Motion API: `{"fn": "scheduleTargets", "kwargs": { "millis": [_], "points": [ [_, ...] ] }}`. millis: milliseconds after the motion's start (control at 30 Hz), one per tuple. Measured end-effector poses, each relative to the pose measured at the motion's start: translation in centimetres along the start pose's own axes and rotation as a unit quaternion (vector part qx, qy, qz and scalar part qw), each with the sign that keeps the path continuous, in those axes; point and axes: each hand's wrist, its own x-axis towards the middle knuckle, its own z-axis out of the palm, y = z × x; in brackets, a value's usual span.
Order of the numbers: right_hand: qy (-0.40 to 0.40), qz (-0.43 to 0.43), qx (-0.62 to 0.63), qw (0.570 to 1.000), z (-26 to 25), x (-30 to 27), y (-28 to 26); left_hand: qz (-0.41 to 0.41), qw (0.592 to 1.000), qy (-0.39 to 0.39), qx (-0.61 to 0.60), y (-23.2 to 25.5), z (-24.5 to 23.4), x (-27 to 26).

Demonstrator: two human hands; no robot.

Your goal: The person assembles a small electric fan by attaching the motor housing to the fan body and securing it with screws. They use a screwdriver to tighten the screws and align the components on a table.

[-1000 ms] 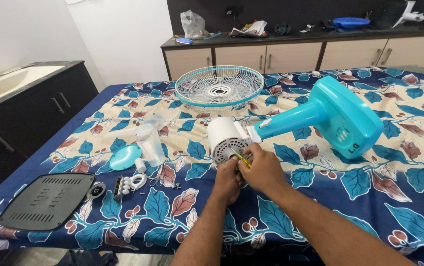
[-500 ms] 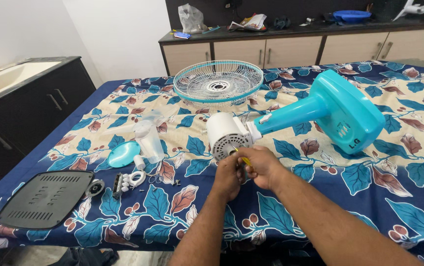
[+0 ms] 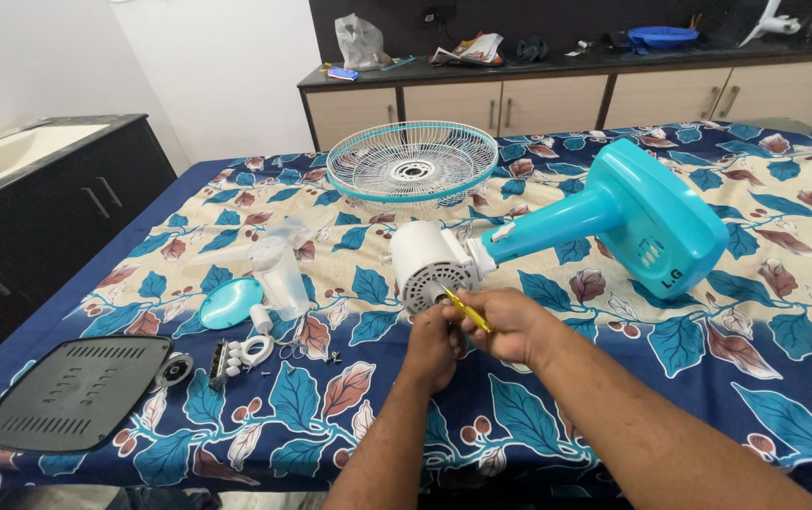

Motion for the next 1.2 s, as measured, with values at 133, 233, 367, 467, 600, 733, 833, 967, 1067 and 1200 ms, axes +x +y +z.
{"fn": "scheduleTargets", "kwargs": {
  "millis": [133,233,367,467,600,733,833,967,1067,1200],
  "points": [
    [0.027,-0.1,-0.086,0.991,1.2,-0.6,0.9,0.004,1.0,0.015,0.002,-0.2,0.1,0.0],
    [0.117,-0.17,-0.174,0.963,2.8,-1.5,0.9,0.001,1.0,0.019,-0.005,-0.1,0.1,0.1],
    [0.158,-0.186,-0.259,0.935,3.3,-2.9,1.3,0.002,1.0,0.02,-0.005,-0.1,0.1,0.3],
    [0.139,-0.16,-0.215,0.953,2.8,-2.2,1.6,0.011,1.0,0.006,0.002,-0.1,0.2,-0.1],
    [0.024,-0.039,-0.009,0.999,1.0,0.2,0.9,-0.006,1.0,0.013,-0.011,0.0,0.3,0.0],
    [0.012,-0.035,0.055,0.998,0.9,0.9,1.9,-0.015,1.0,0.016,-0.002,-0.1,0.2,0.1],
    [0.054,-0.091,-0.016,0.994,2.2,-0.4,1.9,0.0,1.0,0.003,0.008,-0.1,0.1,0.3],
    [0.153,-0.197,-0.254,0.935,4.5,-3.1,1.0,0.012,1.0,-0.002,0.015,-0.4,-0.1,0.1],
    [0.222,-0.253,-0.481,0.81,5.2,-5.0,0.4,0.008,1.0,-0.004,0.004,-0.2,0.2,0.2],
    [0.265,-0.28,-0.63,0.675,5.1,-4.9,1.0,0.018,0.999,-0.017,0.025,-0.4,0.4,-0.2]
  ]
}}
